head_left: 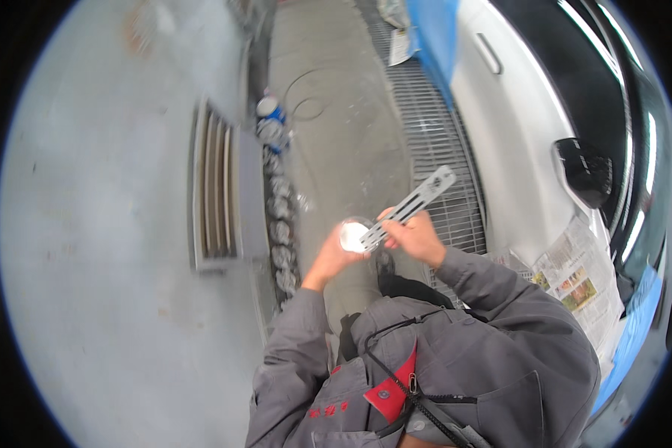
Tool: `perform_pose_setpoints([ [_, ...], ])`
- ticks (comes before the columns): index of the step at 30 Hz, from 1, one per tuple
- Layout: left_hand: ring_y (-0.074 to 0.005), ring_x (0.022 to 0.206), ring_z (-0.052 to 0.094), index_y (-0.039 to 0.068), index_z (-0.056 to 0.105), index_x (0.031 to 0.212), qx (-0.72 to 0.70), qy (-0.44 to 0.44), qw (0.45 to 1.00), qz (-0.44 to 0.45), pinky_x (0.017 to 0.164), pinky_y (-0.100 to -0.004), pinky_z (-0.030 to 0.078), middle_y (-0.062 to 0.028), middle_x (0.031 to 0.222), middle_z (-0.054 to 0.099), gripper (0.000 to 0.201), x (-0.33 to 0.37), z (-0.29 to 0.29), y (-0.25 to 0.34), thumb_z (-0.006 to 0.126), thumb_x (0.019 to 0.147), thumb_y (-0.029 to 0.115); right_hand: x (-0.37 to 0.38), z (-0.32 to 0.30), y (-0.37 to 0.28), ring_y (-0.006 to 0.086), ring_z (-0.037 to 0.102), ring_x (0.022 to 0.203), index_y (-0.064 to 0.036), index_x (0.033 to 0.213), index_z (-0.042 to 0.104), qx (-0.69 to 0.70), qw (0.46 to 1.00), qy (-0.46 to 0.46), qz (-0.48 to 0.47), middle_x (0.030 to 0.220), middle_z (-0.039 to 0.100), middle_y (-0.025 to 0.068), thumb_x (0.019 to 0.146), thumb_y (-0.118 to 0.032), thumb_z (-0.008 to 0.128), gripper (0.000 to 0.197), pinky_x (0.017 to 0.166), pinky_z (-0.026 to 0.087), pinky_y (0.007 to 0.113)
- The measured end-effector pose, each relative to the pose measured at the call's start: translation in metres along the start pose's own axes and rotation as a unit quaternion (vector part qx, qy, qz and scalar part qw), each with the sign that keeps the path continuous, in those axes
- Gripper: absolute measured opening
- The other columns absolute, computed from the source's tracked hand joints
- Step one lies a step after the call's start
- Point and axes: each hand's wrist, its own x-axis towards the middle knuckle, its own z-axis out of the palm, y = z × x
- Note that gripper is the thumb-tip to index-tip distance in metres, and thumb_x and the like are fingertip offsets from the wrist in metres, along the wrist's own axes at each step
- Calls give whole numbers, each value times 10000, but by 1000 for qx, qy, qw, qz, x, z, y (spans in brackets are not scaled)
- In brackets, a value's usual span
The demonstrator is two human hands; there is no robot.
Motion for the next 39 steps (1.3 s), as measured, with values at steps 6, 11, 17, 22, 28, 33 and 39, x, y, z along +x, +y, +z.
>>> perform_pose_setpoints([
  [6,-146,1188,609,22,486,1462,18,-48,998,46,1047,-328,502,-53,1300,642,837,87,5,37,909,740,64,57,-62,-64,254,744,754,8,1101,743,-135,960,60,-238,846,749,162,958,-205,657,271,691,547,375],
  [11,-164,1233,600,14,461,1483,-3,-55,995,80,1069,-335,496,-78,1342,624,868,161,-9,70,911,743,74,100,-74,-105,324,739,789,-12,1075,758,-216,935,42,-278,929,750,186,953,-209,663,250,714,551,377],
  [17,-202,1273,600,-1,454,1482,15,-107,986,130,1090,-357,493,-107,1361,617,907,262,-58,108,928,711,64,191,-91,-148,307,751,794,-19,1075,767,-224,941,103,-231,917,750,180,959,-238,697,258,697,553,369],
  [22,-209,1272,598,9,485,1465,-11,-154,982,111,1091,-360,485,-104,1356,619,880,342,-97,142,942,717,86,246,-94,-197,297,751,859,-33,1069,775,-165,943,156,-244,966,769,164,958,-225,691,237,768,566,365],
  [28,-206,1264,595,3,466,1471,-16,-200,971,129,1102,-354,470,-103,1340,613,907,437,-115,177,949,713,119,299,-106,-231,285,752,836,-29,1060,779,-233,919,238,-210,955,773,142,948,-216,692,235,754,573,368],
  [33,-215,1269,590,-7,461,1465,14,-215,964,157,1096,-361,476,-111,1357,600,909,507,-110,204,952,711,119,344,-150,-242,303,747,790,5,1096,766,-178,904,337,-193,902,761,178,948,-204,709,263,726,571,355],
  [39,-216,1258,600,-2,454,1469,99,-236,952,166,1094,-366,483,-129,1351,614,887,609,-105,245,940,733,96,416,-209,-254,326,751,827,-18,1117,771,-84,919,351,-156,937,764,184,977,-217,680,259,749,569,384],
])
